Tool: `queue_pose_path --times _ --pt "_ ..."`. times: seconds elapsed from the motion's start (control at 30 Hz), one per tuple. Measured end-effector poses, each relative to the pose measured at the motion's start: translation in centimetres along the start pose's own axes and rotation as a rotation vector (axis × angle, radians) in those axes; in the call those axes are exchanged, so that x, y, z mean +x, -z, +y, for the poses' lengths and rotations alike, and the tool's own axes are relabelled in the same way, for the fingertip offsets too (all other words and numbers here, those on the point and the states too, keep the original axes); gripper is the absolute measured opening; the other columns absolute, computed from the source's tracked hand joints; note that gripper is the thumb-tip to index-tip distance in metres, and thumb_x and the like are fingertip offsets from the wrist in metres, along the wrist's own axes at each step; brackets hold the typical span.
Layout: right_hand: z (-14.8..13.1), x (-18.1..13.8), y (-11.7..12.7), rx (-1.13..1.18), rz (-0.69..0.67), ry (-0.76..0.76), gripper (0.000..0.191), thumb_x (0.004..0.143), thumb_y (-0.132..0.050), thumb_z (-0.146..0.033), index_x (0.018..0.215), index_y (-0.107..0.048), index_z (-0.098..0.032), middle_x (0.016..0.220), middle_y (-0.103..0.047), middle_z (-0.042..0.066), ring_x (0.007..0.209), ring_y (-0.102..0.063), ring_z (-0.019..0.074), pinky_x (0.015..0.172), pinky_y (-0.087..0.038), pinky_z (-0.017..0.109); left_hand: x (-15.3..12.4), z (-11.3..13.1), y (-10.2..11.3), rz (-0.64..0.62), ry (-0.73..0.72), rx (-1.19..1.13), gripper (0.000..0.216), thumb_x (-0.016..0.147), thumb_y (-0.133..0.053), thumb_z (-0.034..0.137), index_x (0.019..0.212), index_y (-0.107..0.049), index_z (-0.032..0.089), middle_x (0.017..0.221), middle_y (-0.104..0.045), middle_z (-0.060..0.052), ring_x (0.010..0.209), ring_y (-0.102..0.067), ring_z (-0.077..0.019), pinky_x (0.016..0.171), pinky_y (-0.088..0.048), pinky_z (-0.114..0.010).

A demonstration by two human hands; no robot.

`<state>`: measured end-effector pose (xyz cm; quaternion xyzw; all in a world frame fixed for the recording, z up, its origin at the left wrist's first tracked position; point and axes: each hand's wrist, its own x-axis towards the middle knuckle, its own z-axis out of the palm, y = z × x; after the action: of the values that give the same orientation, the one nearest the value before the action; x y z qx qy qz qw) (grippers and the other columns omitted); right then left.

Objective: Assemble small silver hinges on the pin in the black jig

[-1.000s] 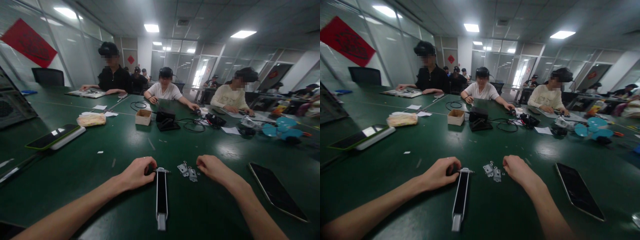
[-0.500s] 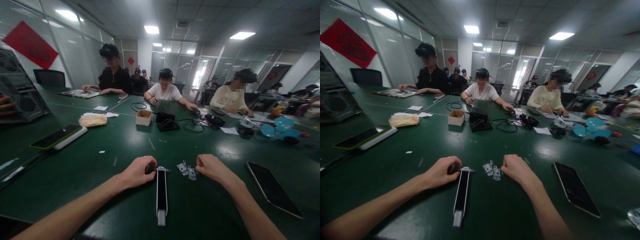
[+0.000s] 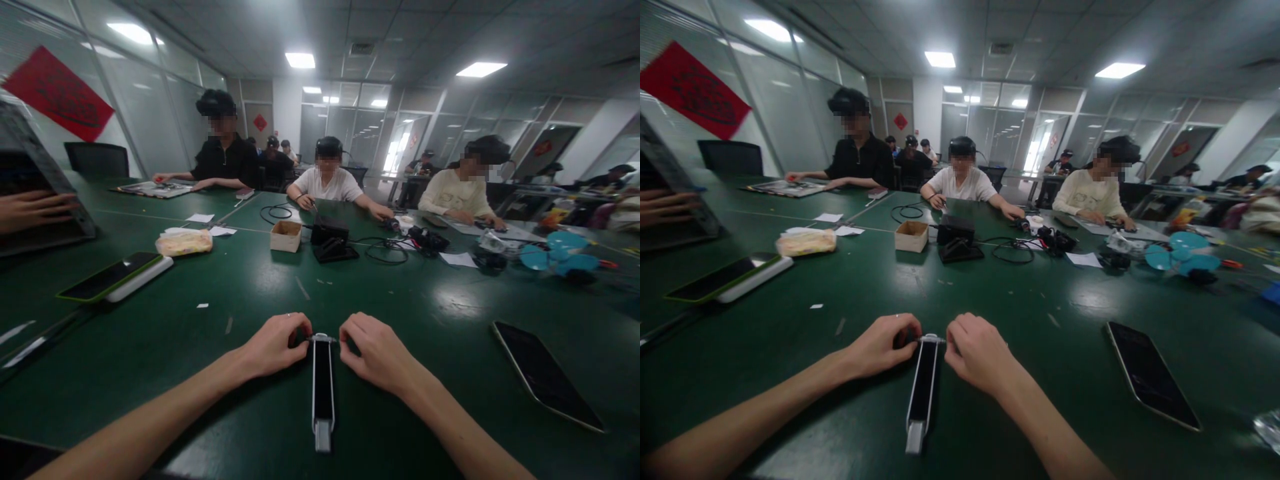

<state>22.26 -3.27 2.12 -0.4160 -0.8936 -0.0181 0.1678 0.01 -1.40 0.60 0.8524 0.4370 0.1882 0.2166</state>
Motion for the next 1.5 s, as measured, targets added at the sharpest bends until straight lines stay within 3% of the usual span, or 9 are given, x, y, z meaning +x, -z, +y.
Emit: queue_pose_path --times 0.2,0.3,0.5,0.67,0.83,1.13,1.37,1.5 --pt "-0.6 -0.1 -0.5 0.116 0.060 0.067 0.007 0.080 -0.053 -0.010 0.080 -0.058 -0.016 0.078 -0.060 0.004 0.071 -0.053 0.0157 0.064 -0.041 0.027 0.0 -0.1 0.0 0.027 -0.021 0.009 0.015 0.078 -0.053 0.023 0.090 -0.058 0.016 0.079 -0.061 -0.002 0.064 -0.054 -0.0139 0.059 -0.041 -0.025" --pt "-0.7 -0.2 -0.5 0.204 0.107 0.067 0.007 0.080 -0.054 -0.009 0.080 -0.056 -0.016 0.077 -0.059 0.003 0.070 -0.053 0.0150 0.063 -0.042 0.027 -0.2 0.0 0.1 0.106 -0.049 0.038 0.019 0.078 -0.050 0.021 0.095 -0.056 0.016 0.081 -0.060 -0.003 0.065 -0.054 -0.0145 0.061 -0.042 -0.026" --pt "-2.0 -0.4 -1.3 0.437 0.244 0.094 0.008 0.083 -0.050 -0.012 0.083 -0.056 -0.018 0.079 -0.061 0.003 0.073 -0.056 0.0150 0.064 -0.046 0.026 -1.0 1.4 -0.1 0.176 -0.340 0.034 0.015 0.084 -0.046 0.021 0.095 -0.055 0.017 0.083 -0.062 -0.005 0.074 -0.057 -0.0157 0.069 -0.045 -0.027" --pt "-2.7 -0.4 -2.7 0.597 0.309 0.027 0.009 0.083 -0.049 -0.014 0.089 -0.054 -0.019 0.078 -0.060 0.002 0.066 -0.056 0.0127 0.061 -0.048 0.024 -1.1 1.5 -0.7 0.262 -0.400 0.003 0.011 0.083 -0.048 0.017 0.090 -0.056 0.017 0.081 -0.062 -0.004 0.070 -0.057 -0.0137 0.065 -0.046 -0.024" --pt "-2.5 -0.4 -3.1 0.604 0.374 0.007 0.008 0.086 -0.050 -0.015 0.091 -0.054 -0.019 0.079 -0.061 0.003 0.067 -0.058 0.0131 0.062 -0.050 0.025 -0.9 0.9 -1.2 0.358 -0.502 0.027 0.015 0.083 -0.049 0.012 0.094 -0.059 0.017 0.086 -0.064 -0.005 0.073 -0.060 -0.0131 0.067 -0.048 -0.023" --pt "-2.3 -0.4 -3.2 0.566 0.408 0.029 0.007 0.088 -0.051 -0.017 0.093 -0.056 -0.019 0.078 -0.062 0.002 0.067 -0.059 0.0136 0.063 -0.050 0.025 -0.9 0.9 -1.4 0.388 -0.488 0.029 0.013 0.085 -0.054 0.015 0.096 -0.061 0.017 0.087 -0.065 -0.005 0.074 -0.061 -0.0131 0.066 -0.050 -0.022" --pt "-2.0 -0.5 -2.4 0.523 0.326 0.088 0.009 0.088 -0.050 -0.018 0.095 -0.055 -0.018 0.080 -0.062 0.004 0.070 -0.058 0.0143 0.065 -0.050 0.027 -0.8 1.1 -0.6 0.269 -0.359 -0.072 0.013 0.079 -0.053 0.014 0.089 -0.060 0.016 0.086 -0.061 -0.004 0.068 -0.057 -0.0110 0.060 -0.047 -0.019" --pt "-1.3 -0.4 -1.4 0.478 0.278 0.162 0.011 0.090 -0.048 -0.017 0.094 -0.058 -0.017 0.082 -0.065 0.005 0.074 -0.059 0.0153 0.067 -0.048 0.028 -0.5 0.4 0.0 0.203 -0.258 -0.062 0.005 0.076 -0.053 0.015 0.077 -0.058 0.016 0.074 -0.058 0.000 0.063 -0.053 -0.0104 0.058 -0.044 -0.020"
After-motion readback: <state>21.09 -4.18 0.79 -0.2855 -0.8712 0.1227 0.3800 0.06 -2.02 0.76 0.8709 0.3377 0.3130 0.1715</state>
